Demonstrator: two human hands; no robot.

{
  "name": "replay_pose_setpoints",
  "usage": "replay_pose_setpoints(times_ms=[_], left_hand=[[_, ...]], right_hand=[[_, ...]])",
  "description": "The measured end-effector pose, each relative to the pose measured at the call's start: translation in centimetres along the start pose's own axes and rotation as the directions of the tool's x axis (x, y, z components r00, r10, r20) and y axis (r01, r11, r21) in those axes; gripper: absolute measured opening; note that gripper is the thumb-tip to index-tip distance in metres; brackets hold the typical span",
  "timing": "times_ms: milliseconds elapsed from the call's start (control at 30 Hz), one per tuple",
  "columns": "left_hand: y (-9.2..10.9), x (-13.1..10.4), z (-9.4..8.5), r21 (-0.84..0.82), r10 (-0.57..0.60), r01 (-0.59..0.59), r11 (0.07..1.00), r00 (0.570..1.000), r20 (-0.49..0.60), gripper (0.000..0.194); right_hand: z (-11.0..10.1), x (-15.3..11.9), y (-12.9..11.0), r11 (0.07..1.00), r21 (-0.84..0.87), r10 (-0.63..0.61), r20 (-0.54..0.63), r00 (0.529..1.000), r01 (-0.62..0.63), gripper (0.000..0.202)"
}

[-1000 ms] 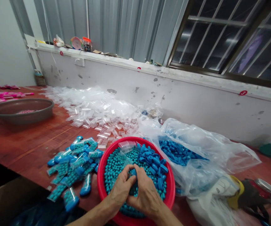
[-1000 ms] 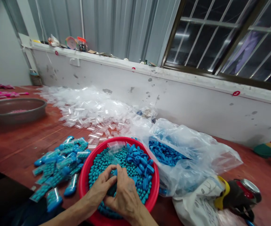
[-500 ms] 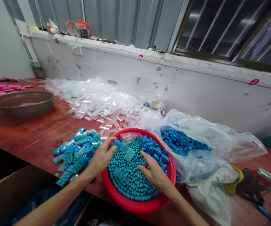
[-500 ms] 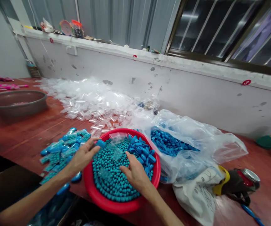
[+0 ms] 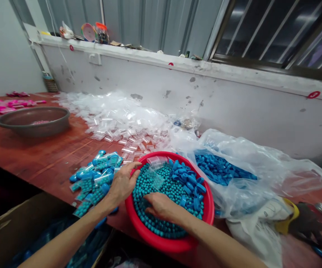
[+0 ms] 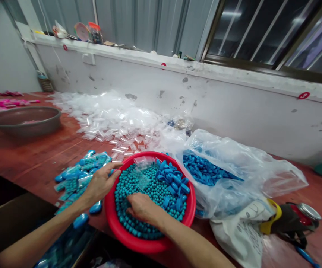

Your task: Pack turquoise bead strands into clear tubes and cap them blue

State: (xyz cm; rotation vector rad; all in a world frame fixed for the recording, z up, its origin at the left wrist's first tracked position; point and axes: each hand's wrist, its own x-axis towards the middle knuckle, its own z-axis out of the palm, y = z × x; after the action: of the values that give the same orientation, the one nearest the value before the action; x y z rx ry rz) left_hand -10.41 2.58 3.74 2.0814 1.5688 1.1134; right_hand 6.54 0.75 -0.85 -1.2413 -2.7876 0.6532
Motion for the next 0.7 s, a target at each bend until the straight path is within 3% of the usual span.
replay_pose_setpoints(times_ms=[167, 267, 367, 500, 600, 700], left_hand=[[0.1, -0.7, 1.2, -0.042, 0.000, 0.002, 0.999, 0.998, 0.059, 0.026], [0.1, -1.0, 1.7, -0.060, -0.007, 0.011, 0.998, 0.998, 0.065, 0.025], [0.2, -1.3, 2.0, -0.094, -0.005, 0.012, 0.996, 0.998, 0.070, 0.024], [0.2, -1.7, 2.3, -0.104, -0.027, 0.038, 0.994, 0.995, 0.099, 0.025], [0.1, -2.0, 2.3, -0.106, -0.036, 0.046, 0.993, 0.995, 0.098, 0.025], [0.0, -2.2, 2.4, -0.108, -0.022, 0.032, 0.994, 0.996, 0.091, 0.025]], right_hand=[[-0.6, -0.7, 1.1, 0.986, 0.147, 0.064, 0.093, 0.994, -0.077, 0.036], [-1.5, -2.1, 1.8, 0.951, 0.284, 0.108, 0.060, 0.992, -0.121, 0.043], [-2.0, -3.7, 2.1, 0.869, 0.471, 0.167, 0.005, 0.986, -0.150, 0.042], [-2.3, -5.1, 2.1, 0.744, 0.651, 0.189, 0.014, 0.982, -0.153, 0.043], [-2.6, -5.8, 2.0, 0.837, 0.525, 0.175, 0.005, 0.985, -0.151, 0.045], [-2.7, -5.8, 1.5, 0.975, 0.070, 0.210, 0.040, 0.977, -0.213, 0.036]])
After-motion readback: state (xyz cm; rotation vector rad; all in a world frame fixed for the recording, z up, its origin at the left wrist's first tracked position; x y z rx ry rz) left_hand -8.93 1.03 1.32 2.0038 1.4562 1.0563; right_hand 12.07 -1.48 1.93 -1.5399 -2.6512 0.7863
